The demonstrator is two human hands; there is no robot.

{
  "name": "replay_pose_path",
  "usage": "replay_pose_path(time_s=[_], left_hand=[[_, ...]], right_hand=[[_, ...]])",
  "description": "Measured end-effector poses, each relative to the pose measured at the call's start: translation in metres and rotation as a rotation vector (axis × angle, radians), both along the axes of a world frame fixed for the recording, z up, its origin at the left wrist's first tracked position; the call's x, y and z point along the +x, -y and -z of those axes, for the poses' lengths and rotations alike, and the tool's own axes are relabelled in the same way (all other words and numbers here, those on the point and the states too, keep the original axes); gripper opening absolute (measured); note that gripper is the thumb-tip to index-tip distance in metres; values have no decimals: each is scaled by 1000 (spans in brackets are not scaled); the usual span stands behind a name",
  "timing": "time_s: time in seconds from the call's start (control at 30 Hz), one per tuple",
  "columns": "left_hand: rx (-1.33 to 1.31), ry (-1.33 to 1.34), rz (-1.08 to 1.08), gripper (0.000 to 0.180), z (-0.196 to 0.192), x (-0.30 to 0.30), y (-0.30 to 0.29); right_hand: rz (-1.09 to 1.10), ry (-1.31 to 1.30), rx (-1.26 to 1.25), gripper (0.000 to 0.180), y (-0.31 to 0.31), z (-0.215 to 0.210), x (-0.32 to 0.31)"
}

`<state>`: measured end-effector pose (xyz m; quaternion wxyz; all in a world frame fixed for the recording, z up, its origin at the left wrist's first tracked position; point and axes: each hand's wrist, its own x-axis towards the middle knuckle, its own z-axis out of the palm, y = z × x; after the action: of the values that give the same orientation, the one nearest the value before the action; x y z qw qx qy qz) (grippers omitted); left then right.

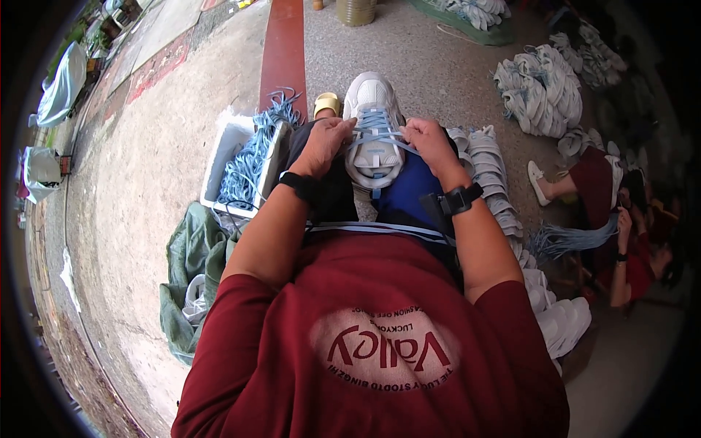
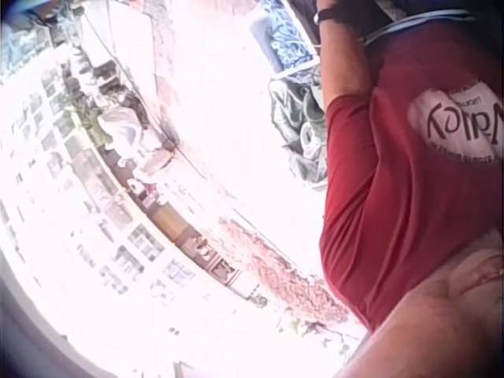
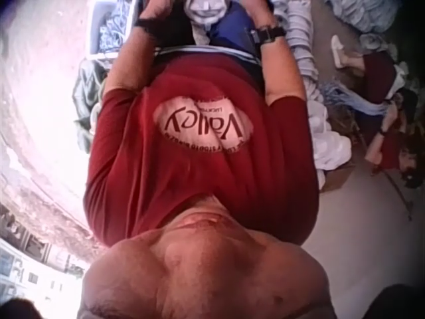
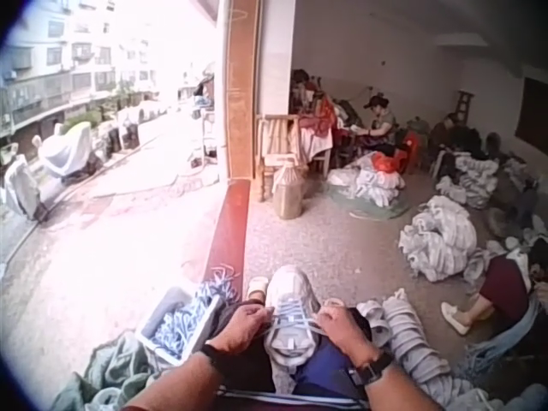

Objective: Lacing up a pair of white and blue athletic shoes.

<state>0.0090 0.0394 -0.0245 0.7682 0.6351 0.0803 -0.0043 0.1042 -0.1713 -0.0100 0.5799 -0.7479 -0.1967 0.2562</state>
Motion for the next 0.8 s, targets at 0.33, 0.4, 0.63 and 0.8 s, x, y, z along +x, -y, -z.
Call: replay_pose_path(time_s=[0.33, 0.4, 0.63, 0.8], left_hand=[[146, 162, -459, 9, 5, -69, -70], [280, 108, -397, 8, 1, -83, -68], [646, 74, -174, 3, -20, -115, -85], [775, -62, -223, 3, -31, -149, -146]], right_hand=[[592, -55, 264, 7, 84, -3, -4], [570, -50, 265, 7, 104, -1, -6], [10, 349, -248, 14, 131, -55, -24], [-47, 410, -398, 15, 175, -97, -6]])
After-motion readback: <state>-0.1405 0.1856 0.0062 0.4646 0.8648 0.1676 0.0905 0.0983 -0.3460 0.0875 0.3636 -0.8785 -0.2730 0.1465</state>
